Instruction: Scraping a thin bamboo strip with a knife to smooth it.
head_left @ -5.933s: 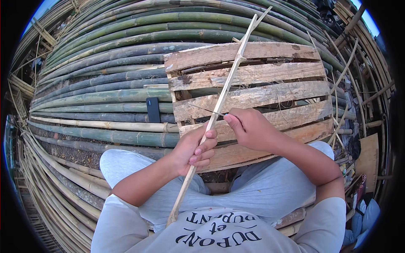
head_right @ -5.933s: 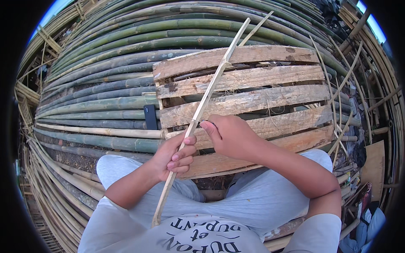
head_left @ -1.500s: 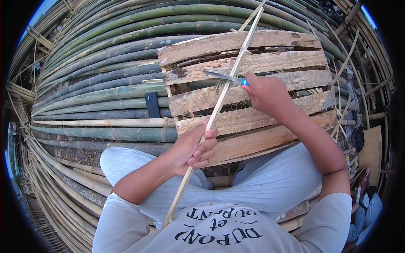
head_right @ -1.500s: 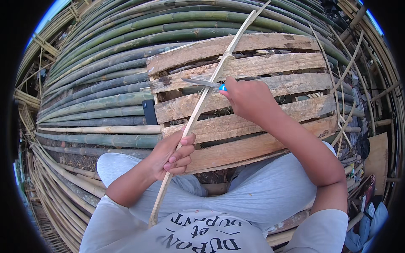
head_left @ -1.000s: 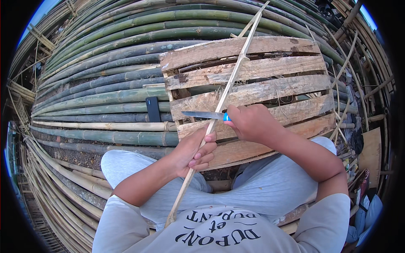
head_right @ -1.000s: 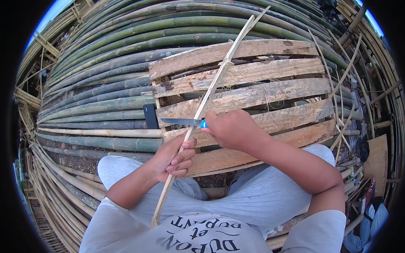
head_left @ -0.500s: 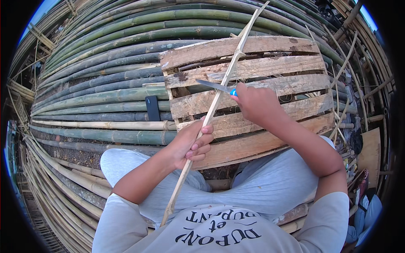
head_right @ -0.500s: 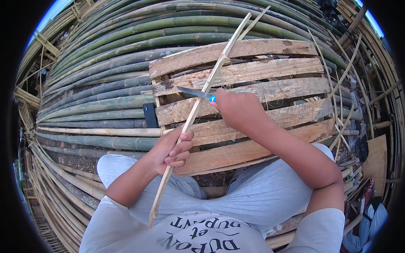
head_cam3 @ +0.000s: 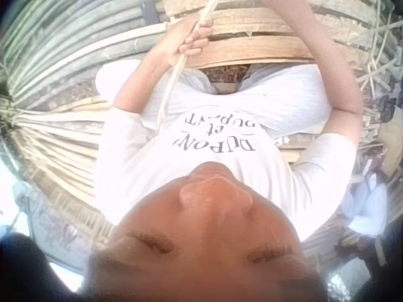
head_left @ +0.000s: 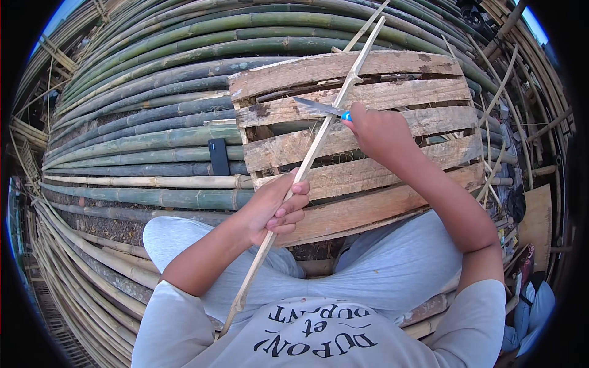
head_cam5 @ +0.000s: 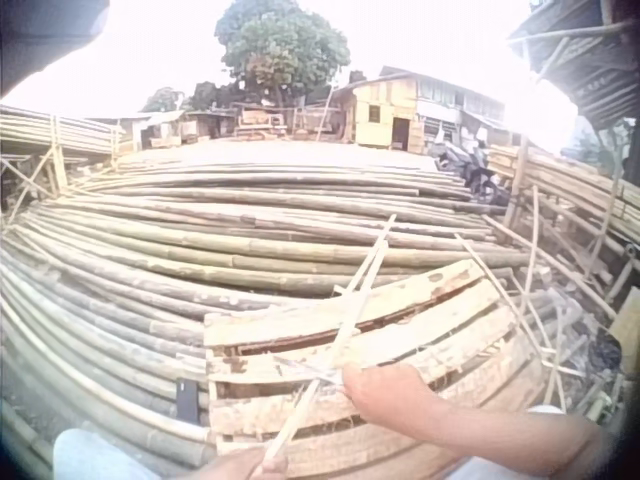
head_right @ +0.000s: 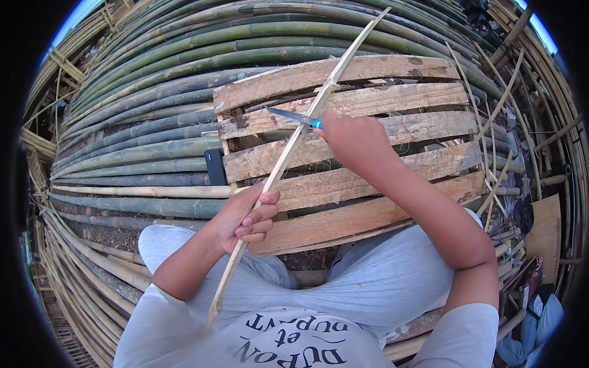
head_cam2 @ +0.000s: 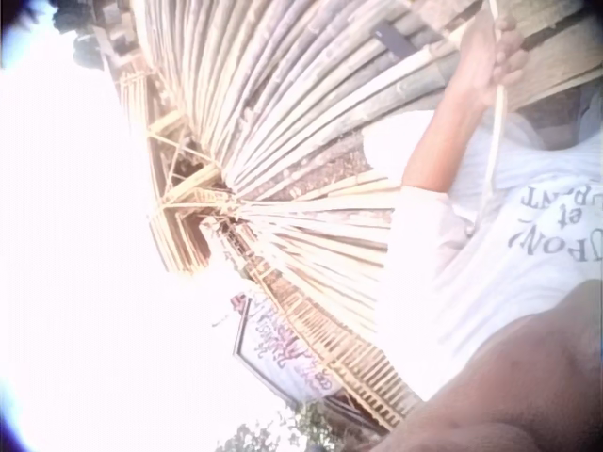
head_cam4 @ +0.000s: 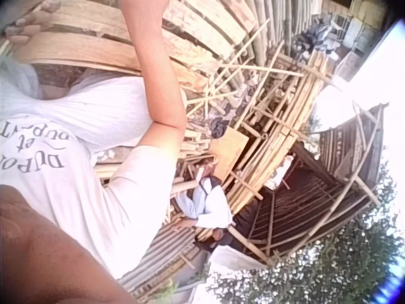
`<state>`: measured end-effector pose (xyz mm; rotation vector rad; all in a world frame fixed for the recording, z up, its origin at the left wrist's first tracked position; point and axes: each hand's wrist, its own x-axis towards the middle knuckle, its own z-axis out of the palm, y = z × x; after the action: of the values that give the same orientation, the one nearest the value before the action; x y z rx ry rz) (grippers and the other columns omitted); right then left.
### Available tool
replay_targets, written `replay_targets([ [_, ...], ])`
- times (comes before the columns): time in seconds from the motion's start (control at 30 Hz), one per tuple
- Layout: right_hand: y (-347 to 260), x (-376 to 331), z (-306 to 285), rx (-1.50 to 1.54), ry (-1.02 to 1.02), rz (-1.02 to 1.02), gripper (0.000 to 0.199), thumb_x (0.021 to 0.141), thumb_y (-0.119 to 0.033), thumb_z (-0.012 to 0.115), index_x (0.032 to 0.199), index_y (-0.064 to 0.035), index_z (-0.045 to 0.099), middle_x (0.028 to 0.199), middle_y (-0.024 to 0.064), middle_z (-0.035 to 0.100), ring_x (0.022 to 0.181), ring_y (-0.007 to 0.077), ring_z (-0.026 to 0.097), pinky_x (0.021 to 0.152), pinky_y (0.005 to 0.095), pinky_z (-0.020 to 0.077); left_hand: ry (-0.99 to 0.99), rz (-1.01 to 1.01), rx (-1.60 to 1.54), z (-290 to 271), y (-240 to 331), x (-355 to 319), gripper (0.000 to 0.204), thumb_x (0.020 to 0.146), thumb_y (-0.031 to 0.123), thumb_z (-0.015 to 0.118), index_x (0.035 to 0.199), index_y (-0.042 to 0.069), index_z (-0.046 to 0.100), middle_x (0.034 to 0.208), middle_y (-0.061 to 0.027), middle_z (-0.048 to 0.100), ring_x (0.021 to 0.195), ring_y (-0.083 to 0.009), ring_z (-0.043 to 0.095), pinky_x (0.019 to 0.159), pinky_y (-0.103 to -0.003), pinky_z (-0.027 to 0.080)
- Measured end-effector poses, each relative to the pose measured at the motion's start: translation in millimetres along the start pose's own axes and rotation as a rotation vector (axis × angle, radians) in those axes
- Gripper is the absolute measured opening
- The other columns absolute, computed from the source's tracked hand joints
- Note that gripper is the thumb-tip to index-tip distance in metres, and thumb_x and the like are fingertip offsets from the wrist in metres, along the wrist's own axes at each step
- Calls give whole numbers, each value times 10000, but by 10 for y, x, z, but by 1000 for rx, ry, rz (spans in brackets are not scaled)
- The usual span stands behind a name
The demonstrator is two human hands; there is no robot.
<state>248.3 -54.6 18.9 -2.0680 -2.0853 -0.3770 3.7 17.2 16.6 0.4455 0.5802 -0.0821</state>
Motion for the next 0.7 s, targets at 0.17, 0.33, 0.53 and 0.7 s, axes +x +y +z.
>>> replay_targets([
  [0.17, -137, -66, -33, -29, -49, -68, 322, 977, -361, 535, 820, -84, 487, 559, 70, 569, 456, 254, 598, 429, 381, 467, 27, -21, 48, 18, -51, -18, 399, 1066, 427, 299, 784, 163, 398, 479, 57, 303, 309, -42, 224, 273, -187, 186],
  [0.33, 77, 28, -132, -82, -54, 105, 295, 982, -332, 530, 833, -80, 495, 574, 96, 590, 491, 283, 614, 455, 411, 473, -6, -35, 27, 0, -66, -14, 396, 1064, 429, 305, 789, 161, 396, 480, 52, 300, 310, -44, 220, 272, -188, 187],
  [0.53, 351, 106, -47, -11, -15, 166, 300, 988, -326, 524, 854, -59, 493, 596, 121, 598, 545, 325, 626, 490, 435, 474, -19, -47, 15, 3, -48, -6, 390, 1065, 422, 306, 791, 160, 396, 481, 51, 297, 316, -44, 215, 273, -188, 181],
  [0.7, -92, -31, -166, 23, -153, -13, 299, 986, -321, 531, 847, -61, 483, 581, 124, 585, 520, 328, 614, 466, 437, 465, 12, -38, 40, 8, -81, -33, 389, 1063, 429, 318, 790, 162, 394, 482, 55, 294, 321, -41, 219, 275, -188, 170],
])
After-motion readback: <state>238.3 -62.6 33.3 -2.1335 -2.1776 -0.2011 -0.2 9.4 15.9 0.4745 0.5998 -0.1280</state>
